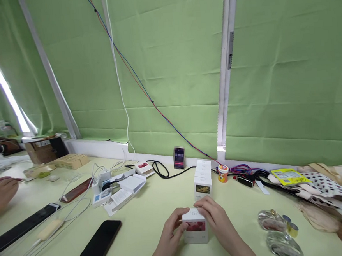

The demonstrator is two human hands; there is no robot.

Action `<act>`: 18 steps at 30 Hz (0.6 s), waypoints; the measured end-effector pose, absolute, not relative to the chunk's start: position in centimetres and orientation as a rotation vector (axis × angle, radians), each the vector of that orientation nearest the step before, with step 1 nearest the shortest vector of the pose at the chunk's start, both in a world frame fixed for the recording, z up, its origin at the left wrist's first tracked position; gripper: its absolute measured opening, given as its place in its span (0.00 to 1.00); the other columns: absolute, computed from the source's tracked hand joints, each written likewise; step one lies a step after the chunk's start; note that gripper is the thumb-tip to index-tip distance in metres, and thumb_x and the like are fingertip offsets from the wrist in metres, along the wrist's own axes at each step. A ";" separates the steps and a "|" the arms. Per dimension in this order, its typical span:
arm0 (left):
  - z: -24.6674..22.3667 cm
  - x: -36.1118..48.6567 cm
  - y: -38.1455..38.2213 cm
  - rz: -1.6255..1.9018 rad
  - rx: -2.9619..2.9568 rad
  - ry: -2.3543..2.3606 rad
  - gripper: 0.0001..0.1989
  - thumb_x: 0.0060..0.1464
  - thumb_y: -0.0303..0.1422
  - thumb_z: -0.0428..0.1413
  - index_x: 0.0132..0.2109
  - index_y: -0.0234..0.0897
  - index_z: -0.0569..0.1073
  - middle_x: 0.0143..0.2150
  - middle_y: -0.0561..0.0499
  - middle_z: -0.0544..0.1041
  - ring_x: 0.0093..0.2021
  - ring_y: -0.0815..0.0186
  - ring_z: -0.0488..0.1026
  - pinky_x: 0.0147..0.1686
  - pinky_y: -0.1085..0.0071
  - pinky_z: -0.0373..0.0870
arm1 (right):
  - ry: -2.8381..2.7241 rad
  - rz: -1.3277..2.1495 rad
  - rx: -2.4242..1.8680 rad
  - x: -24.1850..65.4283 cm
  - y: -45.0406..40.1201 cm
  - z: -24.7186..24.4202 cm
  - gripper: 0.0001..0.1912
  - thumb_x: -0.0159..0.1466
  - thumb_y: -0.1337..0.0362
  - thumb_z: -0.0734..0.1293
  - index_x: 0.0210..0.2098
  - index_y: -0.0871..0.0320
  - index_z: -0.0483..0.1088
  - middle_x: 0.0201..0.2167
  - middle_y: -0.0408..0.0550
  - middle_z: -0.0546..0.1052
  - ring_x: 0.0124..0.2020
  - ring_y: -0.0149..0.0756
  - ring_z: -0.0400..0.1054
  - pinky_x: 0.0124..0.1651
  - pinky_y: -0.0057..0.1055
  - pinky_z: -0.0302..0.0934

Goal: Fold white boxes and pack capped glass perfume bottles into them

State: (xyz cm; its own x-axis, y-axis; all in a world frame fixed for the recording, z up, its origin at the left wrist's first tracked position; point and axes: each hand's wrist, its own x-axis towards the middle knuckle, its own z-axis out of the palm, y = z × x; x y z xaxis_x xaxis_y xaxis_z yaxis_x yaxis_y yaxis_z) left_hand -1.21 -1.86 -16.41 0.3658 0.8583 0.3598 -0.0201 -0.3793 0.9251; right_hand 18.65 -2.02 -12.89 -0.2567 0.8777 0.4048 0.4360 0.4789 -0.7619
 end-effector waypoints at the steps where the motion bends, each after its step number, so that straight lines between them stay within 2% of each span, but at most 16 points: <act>1: -16.5 -1.2 -1.9 1.145 1.646 0.750 0.14 0.61 0.39 0.49 0.51 0.39 0.68 0.46 0.45 0.74 0.46 0.59 0.71 0.46 0.65 0.67 | -1.949 0.588 -1.055 18.8 -2.1 -13.0 0.15 0.68 0.57 0.55 0.43 0.52 0.71 0.40 0.49 0.71 0.42 0.41 0.68 0.43 0.34 0.63; 4: -16.6 -1.2 -1.8 1.065 1.619 0.711 0.17 0.59 0.36 0.51 0.55 0.41 0.63 0.48 0.47 0.73 0.45 0.60 0.71 0.46 0.65 0.66 | -2.089 0.447 -0.957 19.3 -2.1 -14.7 0.16 0.67 0.56 0.57 0.52 0.47 0.67 0.47 0.50 0.67 0.48 0.44 0.65 0.49 0.37 0.61; 8: -17.0 -1.3 -1.5 0.981 1.659 0.711 0.31 0.48 0.23 0.57 0.58 0.43 0.58 0.52 0.49 0.70 0.50 0.59 0.68 0.51 0.63 0.62 | -1.931 0.367 -0.987 19.5 -1.6 -18.8 0.23 0.64 0.57 0.62 0.58 0.47 0.56 0.56 0.52 0.62 0.59 0.49 0.56 0.59 0.45 0.53; 10: -17.2 -1.3 -1.5 0.995 1.649 0.723 0.32 0.46 0.20 0.56 0.57 0.43 0.59 0.53 0.49 0.70 0.51 0.59 0.68 0.52 0.63 0.61 | -1.844 0.432 -0.995 19.4 -1.5 -20.4 0.29 0.63 0.56 0.64 0.60 0.48 0.51 0.59 0.54 0.58 0.61 0.50 0.53 0.60 0.46 0.52; 14: -17.3 -1.0 -1.7 1.060 1.503 0.695 0.28 0.49 0.26 0.59 0.56 0.43 0.60 0.50 0.48 0.72 0.48 0.58 0.70 0.49 0.63 0.65 | -1.830 0.746 -0.981 19.1 -1.8 -21.3 0.39 0.60 0.50 0.66 0.63 0.50 0.42 0.59 0.56 0.61 0.57 0.50 0.60 0.57 0.44 0.57; 16: -17.1 -0.7 -1.9 1.072 1.363 0.645 0.30 0.48 0.31 0.61 0.56 0.44 0.58 0.47 0.47 0.74 0.46 0.57 0.72 0.44 0.63 0.68 | -1.790 0.935 -0.936 18.7 -2.0 -20.8 0.44 0.58 0.46 0.65 0.64 0.51 0.39 0.59 0.58 0.63 0.54 0.50 0.64 0.55 0.44 0.58; 18: -16.9 -0.5 -2.0 1.063 1.225 0.601 0.33 0.47 0.34 0.63 0.56 0.44 0.55 0.46 0.45 0.75 0.44 0.56 0.74 0.41 0.63 0.70 | -1.688 1.154 -0.830 18.3 -2.2 -20.2 0.52 0.55 0.39 0.64 0.66 0.52 0.33 0.60 0.60 0.61 0.54 0.51 0.65 0.53 0.43 0.60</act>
State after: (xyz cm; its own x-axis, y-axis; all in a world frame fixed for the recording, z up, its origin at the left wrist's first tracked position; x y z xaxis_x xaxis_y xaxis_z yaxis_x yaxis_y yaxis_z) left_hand -0.52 -1.95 -16.87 0.4226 0.8920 0.1606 -0.3218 -0.0179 0.9466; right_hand 18.28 -2.19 -20.16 -0.3681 0.8794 0.3020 0.0379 0.3387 -0.9401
